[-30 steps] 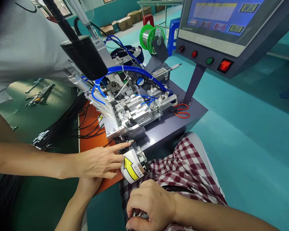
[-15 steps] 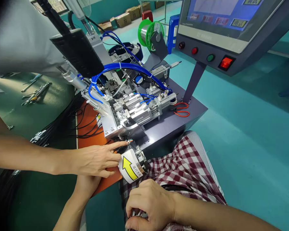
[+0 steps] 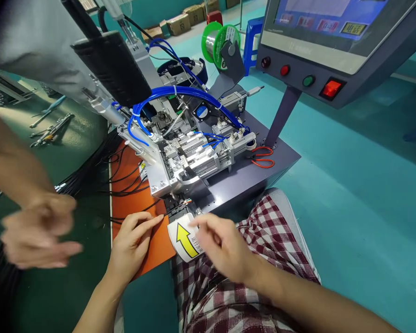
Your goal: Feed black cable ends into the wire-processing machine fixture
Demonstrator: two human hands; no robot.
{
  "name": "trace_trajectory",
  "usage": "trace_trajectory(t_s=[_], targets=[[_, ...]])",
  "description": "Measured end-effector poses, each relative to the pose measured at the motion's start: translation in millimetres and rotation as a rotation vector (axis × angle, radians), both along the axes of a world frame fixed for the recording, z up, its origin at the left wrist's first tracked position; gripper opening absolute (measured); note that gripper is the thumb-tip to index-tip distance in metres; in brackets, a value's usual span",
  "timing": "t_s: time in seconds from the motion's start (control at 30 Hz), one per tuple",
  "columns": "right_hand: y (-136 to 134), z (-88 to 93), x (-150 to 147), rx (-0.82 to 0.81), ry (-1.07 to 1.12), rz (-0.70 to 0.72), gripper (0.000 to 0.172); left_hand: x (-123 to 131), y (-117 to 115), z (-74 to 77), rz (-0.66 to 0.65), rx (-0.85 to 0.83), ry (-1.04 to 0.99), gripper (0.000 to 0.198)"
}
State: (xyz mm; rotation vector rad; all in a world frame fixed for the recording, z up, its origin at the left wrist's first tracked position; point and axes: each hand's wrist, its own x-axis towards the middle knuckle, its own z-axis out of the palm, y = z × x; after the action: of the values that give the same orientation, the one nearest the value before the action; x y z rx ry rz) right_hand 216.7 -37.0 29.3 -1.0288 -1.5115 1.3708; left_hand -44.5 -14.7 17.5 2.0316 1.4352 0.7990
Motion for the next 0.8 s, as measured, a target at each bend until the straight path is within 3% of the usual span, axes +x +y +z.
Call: trace_trajectory(t_s=[0.07,0.2,0.8], targets=[[16,0.0,4,-0.118,-0.104,-0.056,0.031,2,-1,1.4,0.011,0.144,0.107,0.026],[35,-3.1,2,-0.138,-0.232,-0.01,0.038,4,-1,2.3,-0.015,0.24,0.169,0.036],[35,2.0,-10,-0.06,-0.366,0.05,0.042,4,0,2.7,-0.047,0.323,0.25,0.038]])
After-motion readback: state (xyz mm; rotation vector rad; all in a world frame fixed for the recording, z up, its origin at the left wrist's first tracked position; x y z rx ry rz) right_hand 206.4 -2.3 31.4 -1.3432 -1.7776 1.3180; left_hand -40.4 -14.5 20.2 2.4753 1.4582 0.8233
